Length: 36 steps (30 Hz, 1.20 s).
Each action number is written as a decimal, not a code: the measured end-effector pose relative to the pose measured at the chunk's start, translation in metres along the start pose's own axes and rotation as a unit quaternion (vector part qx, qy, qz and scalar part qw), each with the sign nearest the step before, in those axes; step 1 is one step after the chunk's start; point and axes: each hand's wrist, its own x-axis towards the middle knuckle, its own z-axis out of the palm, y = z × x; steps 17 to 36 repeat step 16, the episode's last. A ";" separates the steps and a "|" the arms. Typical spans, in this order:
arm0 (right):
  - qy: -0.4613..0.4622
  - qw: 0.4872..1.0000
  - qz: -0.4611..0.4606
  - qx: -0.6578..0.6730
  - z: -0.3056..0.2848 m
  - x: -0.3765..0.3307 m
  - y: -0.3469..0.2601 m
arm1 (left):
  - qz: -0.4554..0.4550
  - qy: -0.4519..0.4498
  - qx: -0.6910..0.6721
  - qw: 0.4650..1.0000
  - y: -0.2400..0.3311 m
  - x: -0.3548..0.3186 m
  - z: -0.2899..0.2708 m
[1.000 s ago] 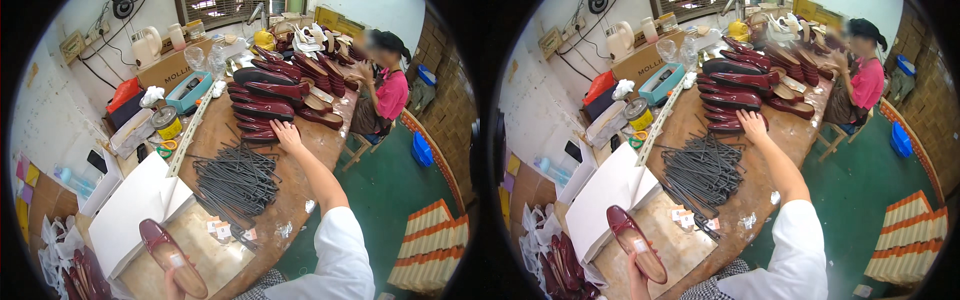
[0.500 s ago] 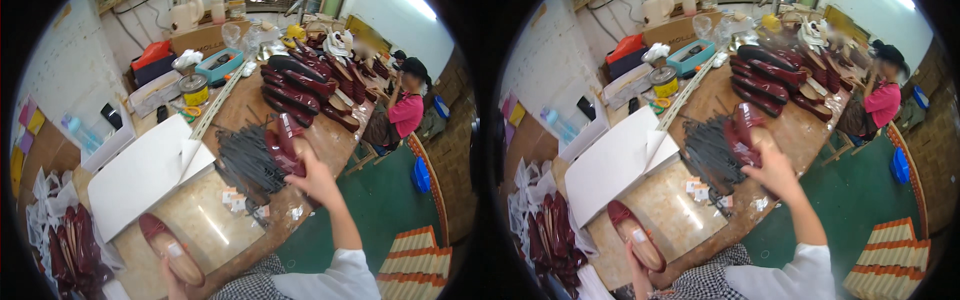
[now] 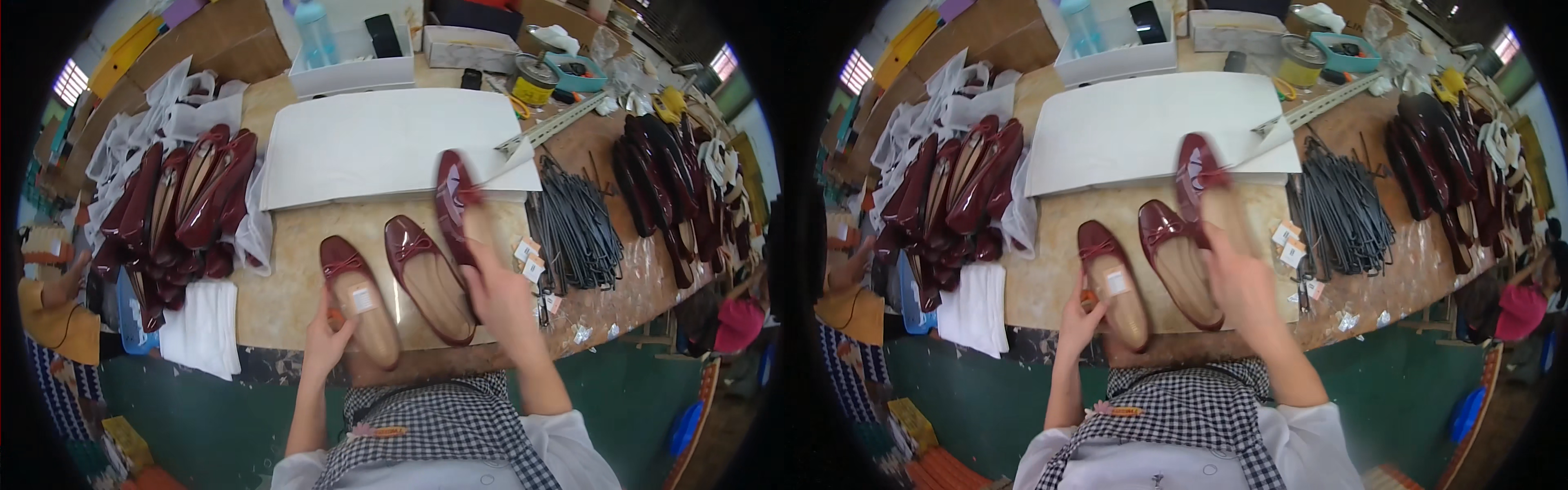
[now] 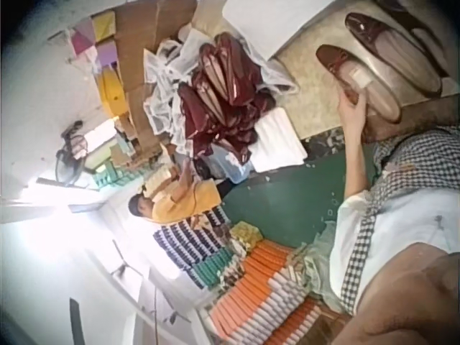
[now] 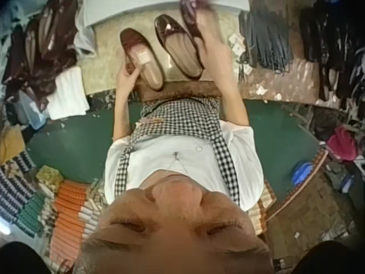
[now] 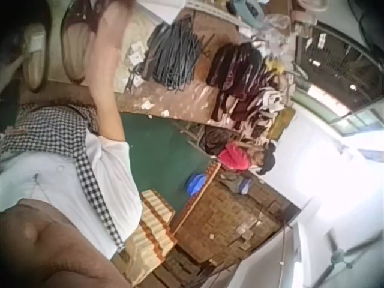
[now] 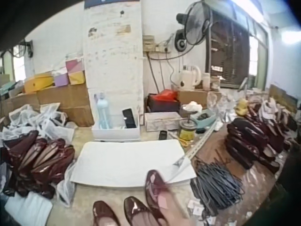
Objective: The person wipes the interior of maroon patent leather flats with a white cloth, inserts a metal shoe tree into each shoe, and attaches a small paper tag to the bow on the vamp. The person repeats this process for multiple pairs of shoes on a workbench.
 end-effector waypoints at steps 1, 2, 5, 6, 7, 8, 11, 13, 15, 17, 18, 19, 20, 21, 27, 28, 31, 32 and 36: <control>-0.029 0.998 -0.004 -0.054 -0.005 -0.006 0.016 | 0.012 -0.030 0.078 0.996 0.010 0.004 -0.008; -0.053 0.992 -0.004 -0.111 -0.006 -0.013 0.036 | 0.029 -0.065 0.154 0.985 0.033 0.014 -0.015; -0.124 0.983 -0.032 -0.133 0.028 -0.029 0.070 | 0.279 0.168 0.345 0.880 0.091 0.077 -0.009; -0.148 0.982 -0.043 -0.112 0.038 -0.032 0.073 | 0.321 0.174 0.335 0.869 0.126 0.104 0.001; -0.158 0.984 -0.032 -0.072 0.040 -0.029 0.063 | 0.393 0.177 0.347 0.833 0.134 0.143 0.010; -0.170 0.985 -0.020 -0.029 0.042 -0.025 0.053 | 0.372 0.191 0.401 0.815 0.147 0.175 0.024; -0.141 0.989 -0.009 0.052 0.026 -0.030 0.041 | 0.296 0.165 0.468 0.816 0.137 0.244 0.053; -0.056 0.992 -0.009 0.116 0.015 -0.046 0.045 | 0.260 0.127 0.456 0.842 0.140 0.262 0.069; -0.022 0.981 0.069 0.179 0.002 -0.054 0.041 | 0.235 0.082 0.422 0.872 0.138 0.260 0.082; 0.009 0.976 0.089 0.200 0.002 -0.055 0.040 | 0.238 0.072 0.424 0.871 0.136 0.258 0.089; 0.009 0.976 0.089 0.200 0.002 -0.055 0.040 | 0.238 0.072 0.424 0.871 0.136 0.258 0.089; 0.009 0.976 0.089 0.200 0.002 -0.055 0.040 | 0.238 0.072 0.424 0.871 0.136 0.258 0.089; 0.009 0.976 0.089 0.200 0.002 -0.055 0.040 | 0.238 0.072 0.424 0.871 0.136 0.258 0.089; 0.009 0.976 0.089 0.200 0.002 -0.055 0.040 | 0.238 0.072 0.424 0.871 0.136 0.258 0.089; 0.009 0.976 0.089 0.200 0.002 -0.055 0.040 | 0.238 0.072 0.424 0.871 0.136 0.258 0.089; 0.009 0.976 0.089 0.200 0.002 -0.055 0.040 | 0.238 0.072 0.424 0.871 0.136 0.258 0.089; 0.009 0.976 0.089 0.200 0.002 -0.055 0.040 | 0.238 0.072 0.424 0.871 0.136 0.258 0.089; 0.009 0.976 0.089 0.200 0.002 -0.055 0.040 | 0.238 0.072 0.424 0.871 0.136 0.258 0.089; 0.009 0.976 0.089 0.200 0.002 -0.055 0.040 | 0.238 0.072 0.424 0.871 0.136 0.258 0.089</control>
